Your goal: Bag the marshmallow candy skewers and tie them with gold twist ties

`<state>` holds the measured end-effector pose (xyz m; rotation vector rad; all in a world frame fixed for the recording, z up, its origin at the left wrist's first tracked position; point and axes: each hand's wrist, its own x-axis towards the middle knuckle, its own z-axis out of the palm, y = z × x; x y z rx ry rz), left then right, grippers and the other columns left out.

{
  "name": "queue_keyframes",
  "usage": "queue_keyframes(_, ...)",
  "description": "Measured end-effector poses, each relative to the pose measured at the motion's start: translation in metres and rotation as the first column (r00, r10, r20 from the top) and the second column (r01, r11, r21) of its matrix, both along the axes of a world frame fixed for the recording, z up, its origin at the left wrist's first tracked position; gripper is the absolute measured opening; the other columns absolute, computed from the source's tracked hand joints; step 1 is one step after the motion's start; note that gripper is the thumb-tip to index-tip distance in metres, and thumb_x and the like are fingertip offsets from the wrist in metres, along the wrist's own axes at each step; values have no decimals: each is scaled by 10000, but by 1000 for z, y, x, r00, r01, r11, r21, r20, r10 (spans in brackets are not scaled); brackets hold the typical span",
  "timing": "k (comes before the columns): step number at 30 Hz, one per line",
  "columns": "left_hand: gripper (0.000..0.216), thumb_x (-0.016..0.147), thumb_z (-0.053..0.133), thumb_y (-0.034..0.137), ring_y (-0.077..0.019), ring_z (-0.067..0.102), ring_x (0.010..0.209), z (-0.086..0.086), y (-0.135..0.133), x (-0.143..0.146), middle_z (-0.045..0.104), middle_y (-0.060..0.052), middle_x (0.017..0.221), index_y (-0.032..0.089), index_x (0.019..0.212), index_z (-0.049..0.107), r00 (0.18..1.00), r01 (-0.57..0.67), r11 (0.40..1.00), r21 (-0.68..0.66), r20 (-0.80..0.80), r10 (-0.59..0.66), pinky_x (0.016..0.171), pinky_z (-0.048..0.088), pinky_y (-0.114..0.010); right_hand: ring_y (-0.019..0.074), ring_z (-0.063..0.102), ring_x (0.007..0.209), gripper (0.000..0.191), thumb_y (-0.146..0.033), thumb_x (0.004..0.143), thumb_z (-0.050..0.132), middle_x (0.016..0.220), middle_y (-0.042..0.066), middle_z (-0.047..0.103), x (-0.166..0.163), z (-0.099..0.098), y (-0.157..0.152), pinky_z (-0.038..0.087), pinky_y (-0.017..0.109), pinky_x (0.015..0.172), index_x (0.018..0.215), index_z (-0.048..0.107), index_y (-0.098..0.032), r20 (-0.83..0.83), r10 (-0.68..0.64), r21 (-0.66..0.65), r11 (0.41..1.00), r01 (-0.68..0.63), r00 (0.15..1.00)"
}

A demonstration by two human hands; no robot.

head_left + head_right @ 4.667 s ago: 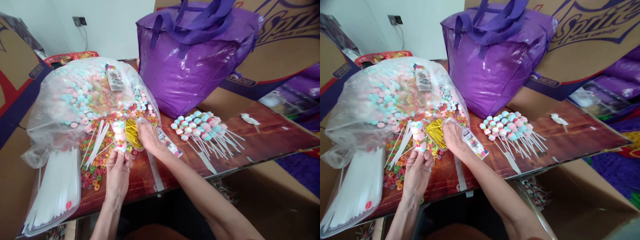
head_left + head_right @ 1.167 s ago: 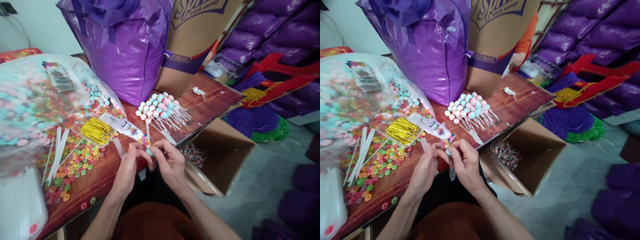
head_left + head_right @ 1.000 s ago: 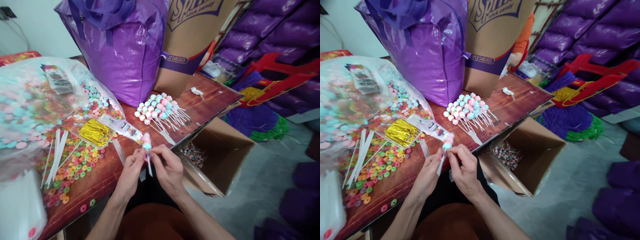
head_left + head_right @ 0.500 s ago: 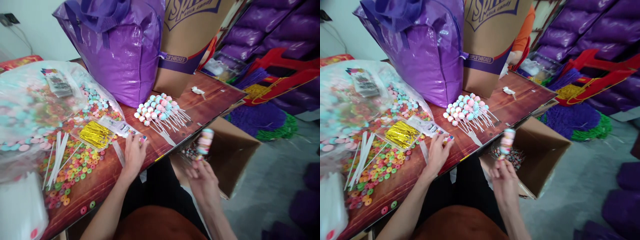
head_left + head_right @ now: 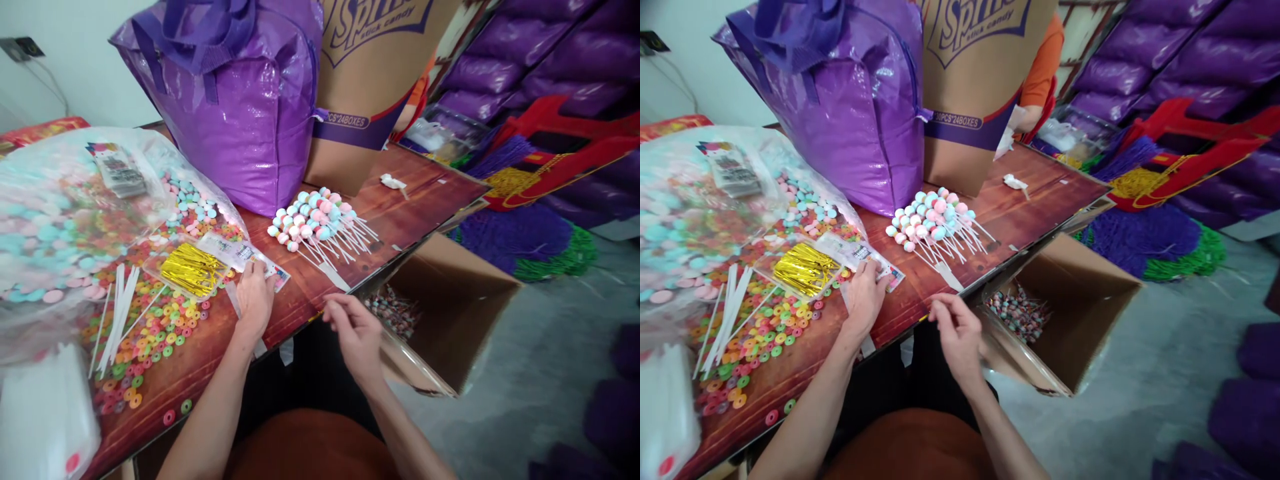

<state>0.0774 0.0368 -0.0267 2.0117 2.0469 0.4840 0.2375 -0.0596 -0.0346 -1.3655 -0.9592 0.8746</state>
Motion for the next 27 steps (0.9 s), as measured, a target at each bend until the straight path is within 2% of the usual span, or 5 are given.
queue_keyframes(6, 109, 852, 611, 206, -179, 623, 710, -9, 2, -11, 676, -17, 760, 210, 745, 632, 917, -67, 993, 97, 398, 23, 708, 423, -294, 152, 608, 693, 164, -318, 933, 579, 766, 9, 667, -34, 3, 22, 482, 277, 697, 950, 682, -192, 139, 198, 6, 980, -201, 970)
queue_keyframes(13, 55, 843, 633, 205, -168, 624, 780, 8, -33, -1, 655, -31, 864, 219, 860, 683, 634, -88, 969, 231, 763, -124, 729, 480, -291, 110, 474, 560, 216, -382, 812, 713, 647, -31, 582, -60, 12, 57, 380, 241, 541, 774, 664, -175, -298, 208, -23, 974, -225, 932)
queue_keyframes(17, 194, 814, 731, 336, -114, 594, 694, 11, -50, 0, 630, -10, 860, 201, 931, 654, 190, -263, 965, -17, 979, 69, 692, 486, -252, 89, 395, 519, 288, -353, 808, 722, 540, -65, 473, -65, 11, 57, 312, 237, 529, 633, 573, -179, -369, 115, -7, 992, -127, 922)
queue_keyframes(21, 322, 732, 817, 400, -112, 628, 742, 12, -51, -4, 693, -43, 861, 145, 899, 711, -289, 48, 941, -335, 897, 334, 692, 495, -225, 93, 389, 544, 267, -340, 807, 723, 567, -63, 479, -63, 10, 49, 315, 237, 548, 648, 580, -180, -316, 194, 18, 980, -199, 929)
queue_keyframes(27, 290, 591, 900, 154, -40, 544, 578, 19, -35, -8, 686, 8, 766, 157, 826, 731, -507, 99, 866, -491, 723, 468, 578, 458, -166, 101, 354, 576, 279, -365, 849, 672, 612, -60, 448, -57, 7, 42, 325, 237, 564, 670, 554, -187, -238, 200, 24, 979, -200, 950)
